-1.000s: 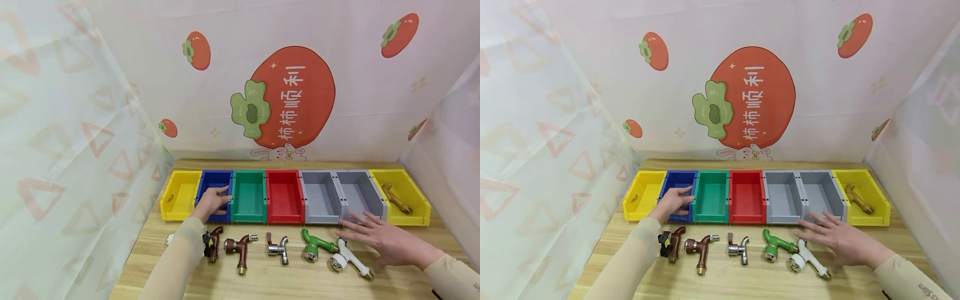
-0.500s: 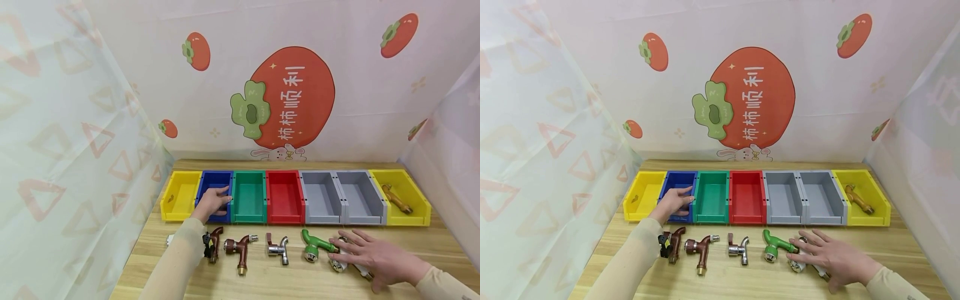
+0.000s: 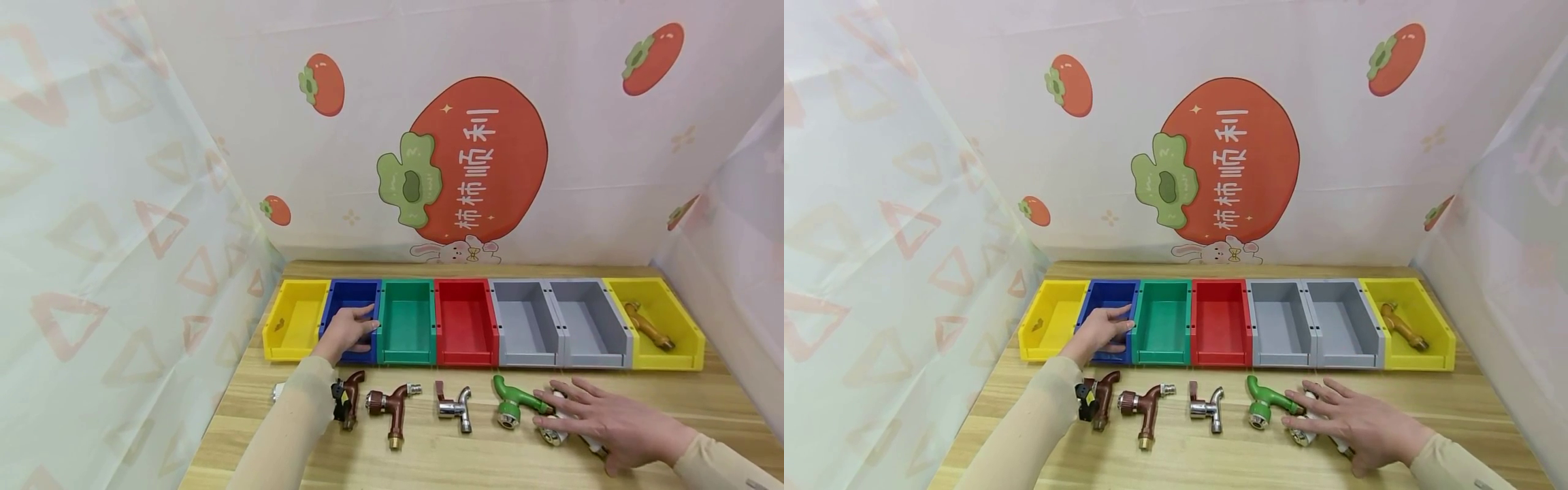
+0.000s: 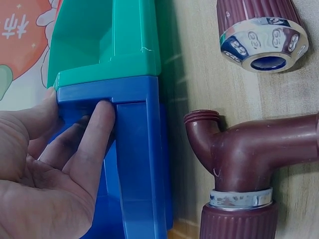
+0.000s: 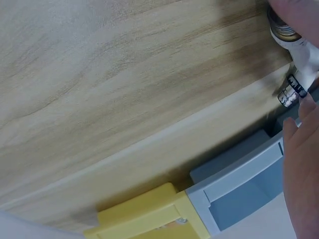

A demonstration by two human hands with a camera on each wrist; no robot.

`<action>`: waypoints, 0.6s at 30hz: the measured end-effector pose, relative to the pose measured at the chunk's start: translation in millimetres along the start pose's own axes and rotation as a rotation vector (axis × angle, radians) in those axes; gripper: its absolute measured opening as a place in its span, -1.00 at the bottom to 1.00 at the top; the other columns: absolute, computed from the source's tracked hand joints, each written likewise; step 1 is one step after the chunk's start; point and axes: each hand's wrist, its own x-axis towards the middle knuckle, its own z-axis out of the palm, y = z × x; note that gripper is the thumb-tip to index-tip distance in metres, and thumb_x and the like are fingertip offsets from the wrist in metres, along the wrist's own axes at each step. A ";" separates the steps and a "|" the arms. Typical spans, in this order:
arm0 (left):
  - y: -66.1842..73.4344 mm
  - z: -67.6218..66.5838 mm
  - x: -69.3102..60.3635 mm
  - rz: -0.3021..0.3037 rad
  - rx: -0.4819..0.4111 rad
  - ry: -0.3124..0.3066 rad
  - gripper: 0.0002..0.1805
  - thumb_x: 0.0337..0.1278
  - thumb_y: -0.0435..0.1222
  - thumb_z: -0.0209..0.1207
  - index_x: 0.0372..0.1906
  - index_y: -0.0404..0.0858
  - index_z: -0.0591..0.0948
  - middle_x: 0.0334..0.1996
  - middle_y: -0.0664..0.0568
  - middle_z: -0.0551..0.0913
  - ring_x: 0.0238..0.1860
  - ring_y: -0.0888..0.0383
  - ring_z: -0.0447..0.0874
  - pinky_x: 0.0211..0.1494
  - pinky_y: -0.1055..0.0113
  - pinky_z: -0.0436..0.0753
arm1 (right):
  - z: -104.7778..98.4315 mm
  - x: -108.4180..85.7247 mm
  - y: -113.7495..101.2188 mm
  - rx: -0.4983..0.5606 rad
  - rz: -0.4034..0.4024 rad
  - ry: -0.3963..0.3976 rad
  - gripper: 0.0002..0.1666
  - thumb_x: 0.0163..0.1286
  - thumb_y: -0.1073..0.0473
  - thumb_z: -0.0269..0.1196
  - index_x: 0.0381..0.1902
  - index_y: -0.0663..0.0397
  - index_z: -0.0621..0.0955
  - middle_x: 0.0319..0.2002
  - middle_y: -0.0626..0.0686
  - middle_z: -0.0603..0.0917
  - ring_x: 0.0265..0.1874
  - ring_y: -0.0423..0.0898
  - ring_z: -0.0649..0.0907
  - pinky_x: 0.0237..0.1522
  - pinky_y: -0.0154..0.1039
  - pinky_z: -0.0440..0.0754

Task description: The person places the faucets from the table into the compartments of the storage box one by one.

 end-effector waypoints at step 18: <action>-0.2 0.2 -1.3 0.011 0.010 -0.001 -0.38 0.47 -0.21 0.19 0.55 0.03 0.35 0.34 -0.14 0.57 0.27 -0.15 0.60 -0.07 0.15 0.80 | 0.4 -2.1 -0.7 -0.061 -0.005 0.075 0.54 -0.51 0.17 0.66 0.58 -0.42 0.30 0.44 0.25 0.45 0.41 0.31 0.37 0.61 -0.27 -0.09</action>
